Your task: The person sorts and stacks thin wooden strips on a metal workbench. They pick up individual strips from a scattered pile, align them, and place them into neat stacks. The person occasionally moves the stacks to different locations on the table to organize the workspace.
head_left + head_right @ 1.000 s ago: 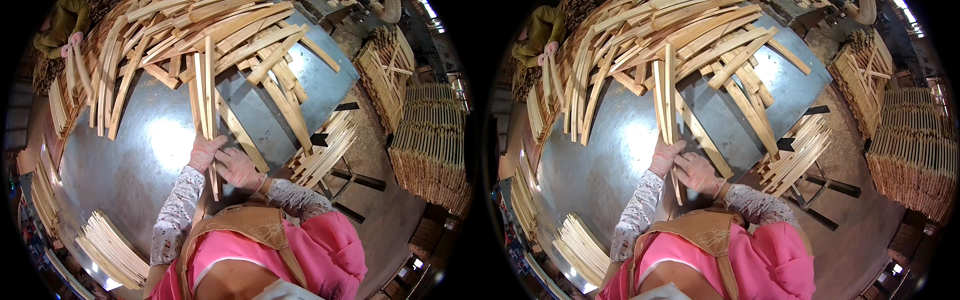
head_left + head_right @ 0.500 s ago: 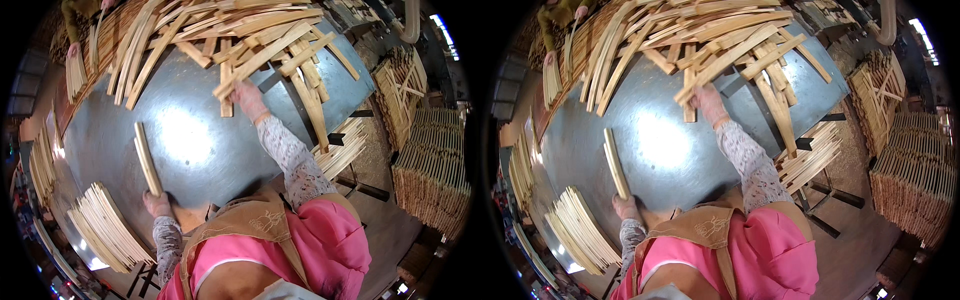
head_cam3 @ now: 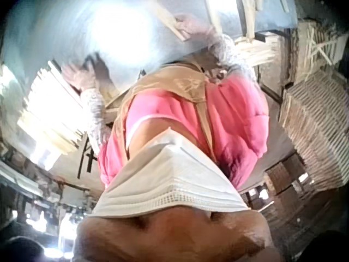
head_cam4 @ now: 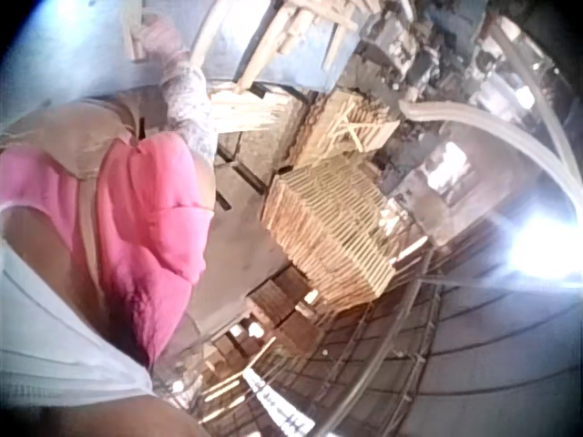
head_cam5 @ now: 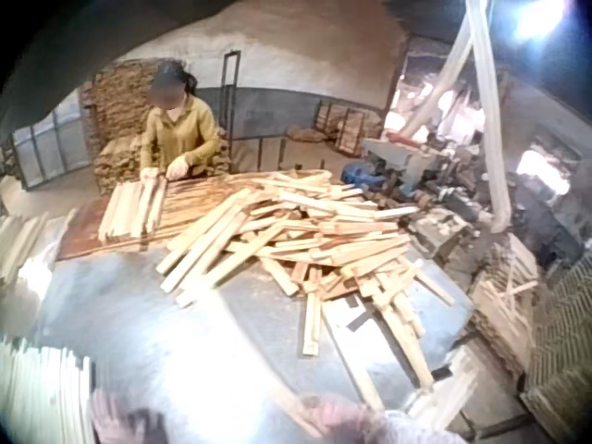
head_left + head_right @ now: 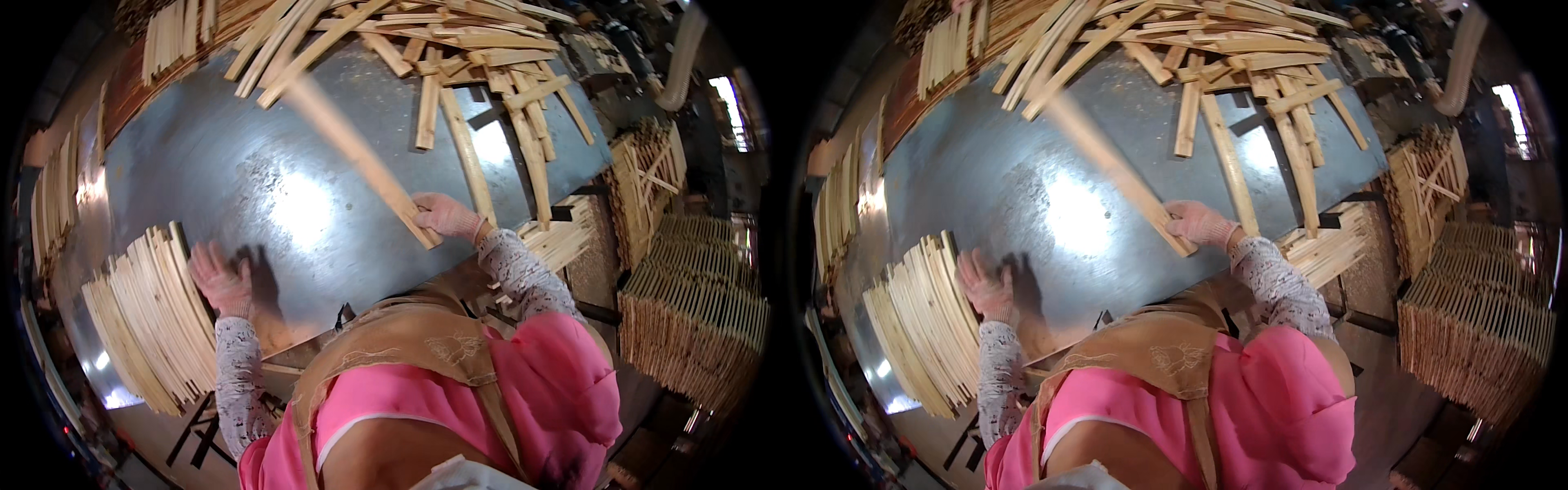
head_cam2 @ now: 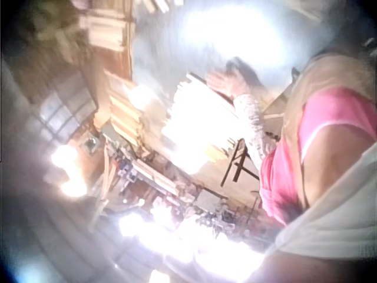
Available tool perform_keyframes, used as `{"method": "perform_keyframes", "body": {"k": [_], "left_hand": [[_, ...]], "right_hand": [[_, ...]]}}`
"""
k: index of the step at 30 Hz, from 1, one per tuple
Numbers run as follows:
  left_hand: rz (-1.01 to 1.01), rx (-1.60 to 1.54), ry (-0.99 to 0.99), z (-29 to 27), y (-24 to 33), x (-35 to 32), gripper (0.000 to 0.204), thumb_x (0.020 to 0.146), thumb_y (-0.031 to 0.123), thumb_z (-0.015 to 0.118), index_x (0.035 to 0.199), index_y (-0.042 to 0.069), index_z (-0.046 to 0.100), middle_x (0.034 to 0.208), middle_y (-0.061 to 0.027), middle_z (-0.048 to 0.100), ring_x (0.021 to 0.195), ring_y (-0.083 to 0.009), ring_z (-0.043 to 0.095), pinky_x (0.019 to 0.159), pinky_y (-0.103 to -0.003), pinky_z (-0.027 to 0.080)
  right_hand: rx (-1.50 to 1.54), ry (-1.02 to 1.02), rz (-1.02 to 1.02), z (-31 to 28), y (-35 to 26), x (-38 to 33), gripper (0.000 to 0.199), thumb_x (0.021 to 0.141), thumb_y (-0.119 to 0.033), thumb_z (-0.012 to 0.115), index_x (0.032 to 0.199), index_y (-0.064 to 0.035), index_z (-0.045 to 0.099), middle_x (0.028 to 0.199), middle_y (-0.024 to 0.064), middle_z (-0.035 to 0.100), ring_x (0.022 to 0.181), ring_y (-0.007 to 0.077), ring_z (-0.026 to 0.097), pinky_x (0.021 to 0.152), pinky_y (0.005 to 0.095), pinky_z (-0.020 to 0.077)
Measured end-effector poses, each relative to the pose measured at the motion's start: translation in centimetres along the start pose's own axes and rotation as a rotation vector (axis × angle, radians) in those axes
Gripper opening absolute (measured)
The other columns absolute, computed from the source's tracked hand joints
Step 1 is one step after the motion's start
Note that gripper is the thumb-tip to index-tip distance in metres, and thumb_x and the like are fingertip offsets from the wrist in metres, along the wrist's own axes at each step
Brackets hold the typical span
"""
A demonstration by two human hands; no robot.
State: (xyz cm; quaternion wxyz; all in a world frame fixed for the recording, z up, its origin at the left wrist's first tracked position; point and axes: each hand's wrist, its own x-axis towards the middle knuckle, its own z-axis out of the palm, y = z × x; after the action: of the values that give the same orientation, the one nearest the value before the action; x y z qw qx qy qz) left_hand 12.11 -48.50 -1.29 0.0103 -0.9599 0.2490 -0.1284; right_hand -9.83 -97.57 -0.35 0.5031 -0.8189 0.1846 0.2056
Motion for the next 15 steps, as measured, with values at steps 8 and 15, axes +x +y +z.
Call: {"method": "perform_keyframes", "body": {"k": [8, 15], "left_hand": [[0.423, -0.162, -0.940, -5.9, 14.7, 10.2, 0.065, 0.089, 0.059, 0.078, 0.130, 0.009, 0.070, 0.106, -0.0154, 0.079, 0.105, -0.0341, 0.075, 0.093, -0.046, 0.057], [-0.174, -0.884, -1.028, 1.2, 22.8, 4.1, 0.046, 0.099, 0.037, 0.076, 0.126, 0.001, 0.069, 0.093, -0.0082, 0.075, 0.084, -0.0187, 0.071, 0.076, -0.036, 0.056]], "right_hand": [[-0.295, 0.176, 0.012, -9.3, 4.3, 0.7, 0.042, 0.096, -0.033, 0.067, 0.125, -0.0035, 0.075, 0.119, 0.0248, 0.073, 0.114, 0.0413, 0.070, 0.104, 0.0441, 0.0542], [1.315, 0.890, 0.155, -26.3, 12.7, 5.8, 0.030, 0.107, -0.037, 0.062, 0.110, -0.0072, 0.064, 0.087, 0.0072, 0.065, 0.068, 0.0238, 0.061, 0.060, 0.0379, 0.0507]]}}
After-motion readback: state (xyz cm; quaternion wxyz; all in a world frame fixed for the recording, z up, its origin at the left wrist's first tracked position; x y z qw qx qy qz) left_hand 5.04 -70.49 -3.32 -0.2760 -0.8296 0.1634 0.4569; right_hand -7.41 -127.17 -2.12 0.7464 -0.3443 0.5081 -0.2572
